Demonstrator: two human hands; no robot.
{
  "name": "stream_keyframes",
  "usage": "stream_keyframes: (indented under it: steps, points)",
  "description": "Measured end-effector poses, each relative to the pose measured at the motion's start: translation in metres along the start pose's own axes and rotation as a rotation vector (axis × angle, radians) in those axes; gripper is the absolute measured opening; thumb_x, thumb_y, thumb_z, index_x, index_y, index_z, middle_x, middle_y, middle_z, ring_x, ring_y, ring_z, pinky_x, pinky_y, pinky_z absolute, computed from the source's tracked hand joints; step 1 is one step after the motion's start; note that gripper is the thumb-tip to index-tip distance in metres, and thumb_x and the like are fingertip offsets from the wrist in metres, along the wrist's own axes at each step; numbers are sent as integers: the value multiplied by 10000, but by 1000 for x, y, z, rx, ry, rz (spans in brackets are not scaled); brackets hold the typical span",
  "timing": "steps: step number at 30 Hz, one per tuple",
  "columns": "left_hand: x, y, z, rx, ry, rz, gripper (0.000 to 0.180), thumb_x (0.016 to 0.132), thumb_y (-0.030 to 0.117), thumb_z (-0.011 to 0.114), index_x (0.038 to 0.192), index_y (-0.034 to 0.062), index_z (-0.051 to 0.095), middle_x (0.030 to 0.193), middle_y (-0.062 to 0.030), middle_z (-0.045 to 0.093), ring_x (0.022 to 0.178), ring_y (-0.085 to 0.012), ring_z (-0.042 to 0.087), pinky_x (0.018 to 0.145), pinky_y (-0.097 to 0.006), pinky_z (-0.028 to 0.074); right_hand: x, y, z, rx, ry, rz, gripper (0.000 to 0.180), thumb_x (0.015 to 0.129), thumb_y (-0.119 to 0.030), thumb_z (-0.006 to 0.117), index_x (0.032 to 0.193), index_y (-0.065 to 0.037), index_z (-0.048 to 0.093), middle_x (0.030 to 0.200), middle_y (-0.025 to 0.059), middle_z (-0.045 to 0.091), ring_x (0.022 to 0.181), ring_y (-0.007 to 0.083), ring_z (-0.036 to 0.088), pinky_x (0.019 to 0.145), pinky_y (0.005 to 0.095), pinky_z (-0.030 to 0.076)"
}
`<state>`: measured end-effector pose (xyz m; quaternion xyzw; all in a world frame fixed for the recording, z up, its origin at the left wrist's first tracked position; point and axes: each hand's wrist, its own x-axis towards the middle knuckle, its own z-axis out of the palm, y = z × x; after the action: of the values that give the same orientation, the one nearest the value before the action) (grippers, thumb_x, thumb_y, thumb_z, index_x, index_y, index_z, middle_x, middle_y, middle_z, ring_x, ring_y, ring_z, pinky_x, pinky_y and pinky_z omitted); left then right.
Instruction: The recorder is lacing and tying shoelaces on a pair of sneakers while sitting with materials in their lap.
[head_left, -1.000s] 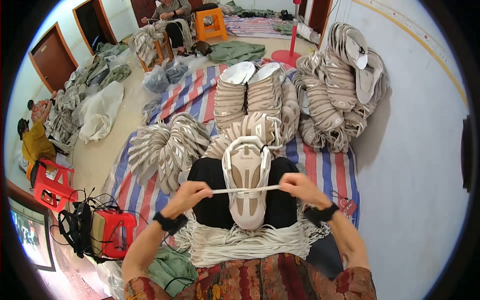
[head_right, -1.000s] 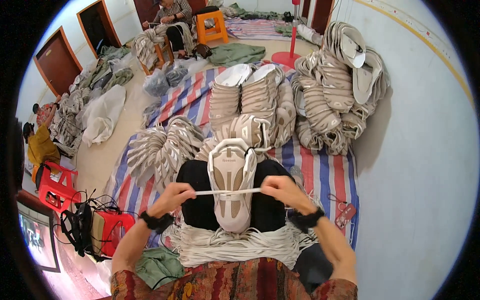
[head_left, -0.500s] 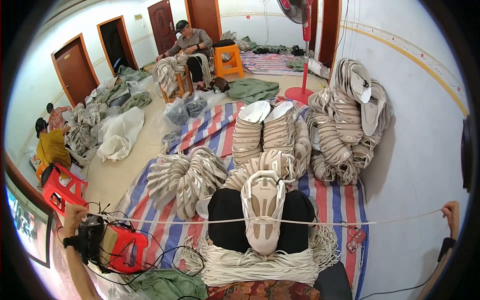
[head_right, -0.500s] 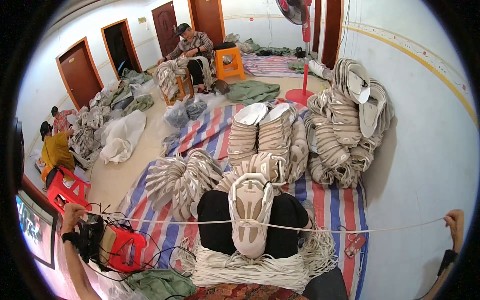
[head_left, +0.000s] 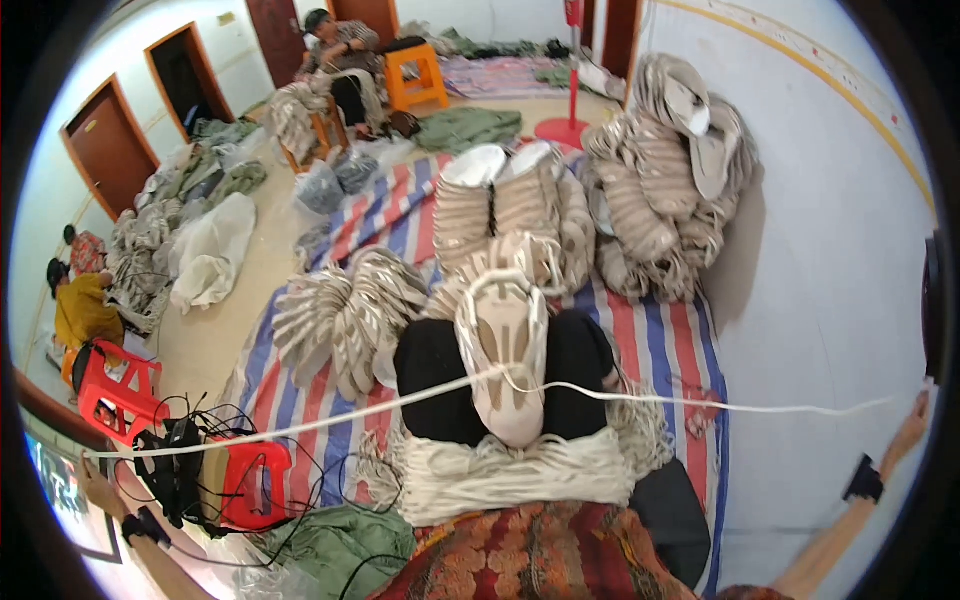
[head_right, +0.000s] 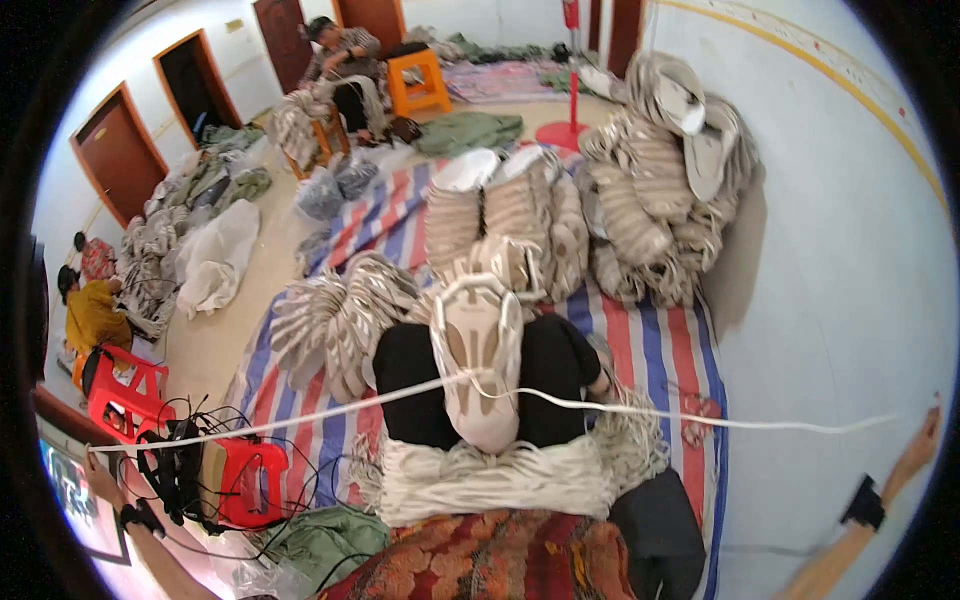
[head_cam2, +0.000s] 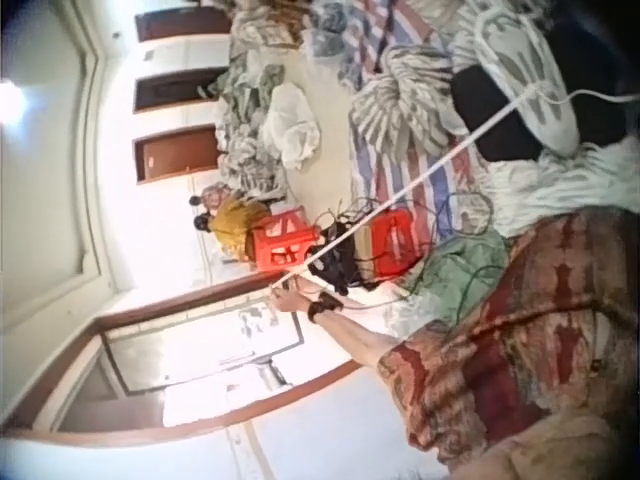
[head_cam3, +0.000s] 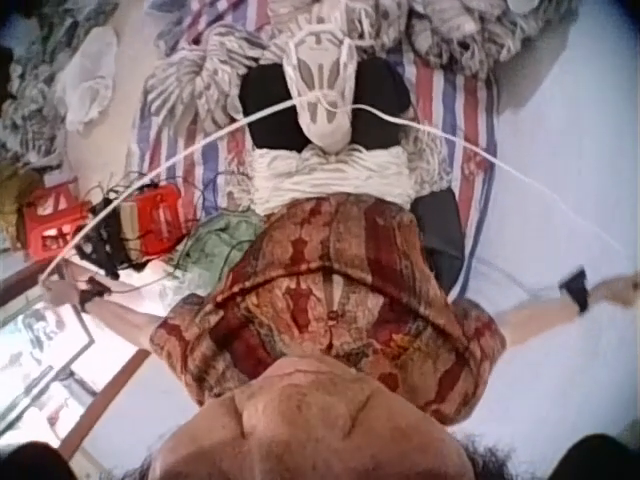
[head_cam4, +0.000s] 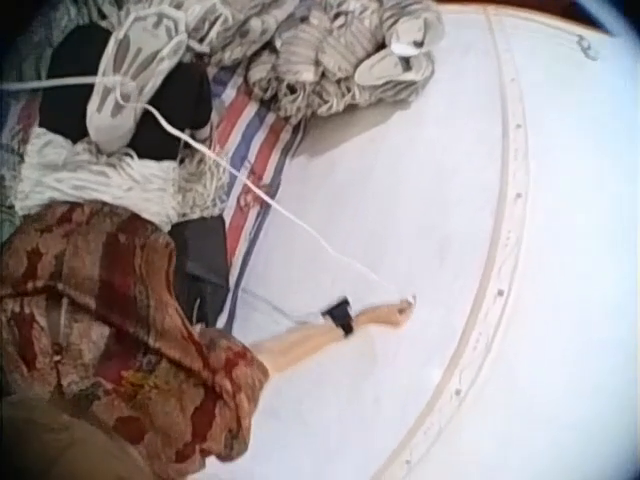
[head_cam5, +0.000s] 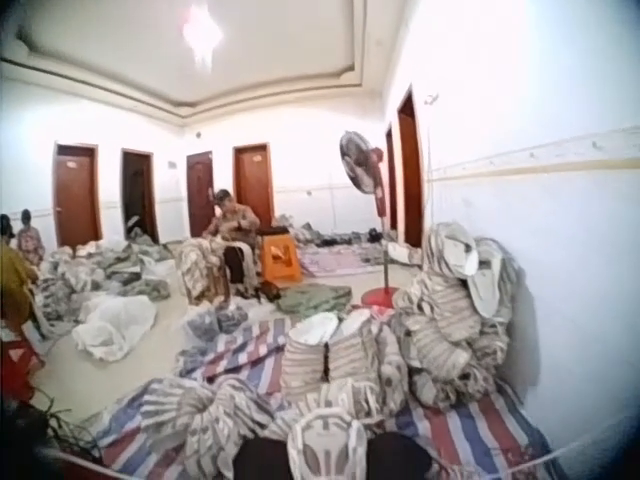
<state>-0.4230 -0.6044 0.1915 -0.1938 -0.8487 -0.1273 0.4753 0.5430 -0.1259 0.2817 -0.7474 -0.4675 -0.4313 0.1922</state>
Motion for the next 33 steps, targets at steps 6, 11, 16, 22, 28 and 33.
stream_keyframes:
  steps: [6,11,16,22,28,33]
  points:
    - [-42,218,30,-1662,-453,-339,380,840,112,398,1177,-52,457,1055,-139,570,994,-215,544,930,-318,383,-113,-177,75,2195,-511,-16,366,882,-259,383,1075,14,531,930,124,573,817,183,557,746,307,463]
    - [-117,434,13,-1686,-882,-374,365,861,167,500,1166,-31,466,820,-57,601,644,-113,574,572,-221,454,-190,-324,22,2026,-1454,25,228,814,-35,505,1030,27,540,754,80,623,558,76,541,492,195,439]
    - [-154,564,-48,-1630,-1482,-229,325,864,123,494,1126,-64,457,855,-119,616,593,-106,568,459,-177,384,-223,-367,42,1832,-1686,-195,187,802,-49,525,953,42,588,717,78,635,504,69,537,460,193,428]
    - [-182,632,-55,-1613,-1631,-140,203,867,125,495,937,-54,560,808,-110,615,619,-113,585,487,-183,420,-227,-387,39,1723,-1516,-309,157,777,-102,556,822,26,635,652,56,634,522,81,556,474,222,436]
    - [-208,659,-55,-1501,-1489,254,168,842,127,522,835,-18,607,686,-61,606,540,-113,560,477,-244,437,-236,-392,52,1719,-1423,-352,190,766,-150,559,786,23,634,641,68,629,566,120,583,537,261,450]
    - [-209,659,-50,-1436,-1402,412,171,849,140,523,864,-3,617,689,-37,603,589,-89,556,497,-226,454,-225,-396,42,1661,-1361,-416,186,739,-146,552,749,24,626,615,73,622,548,132,583,537,267,450]
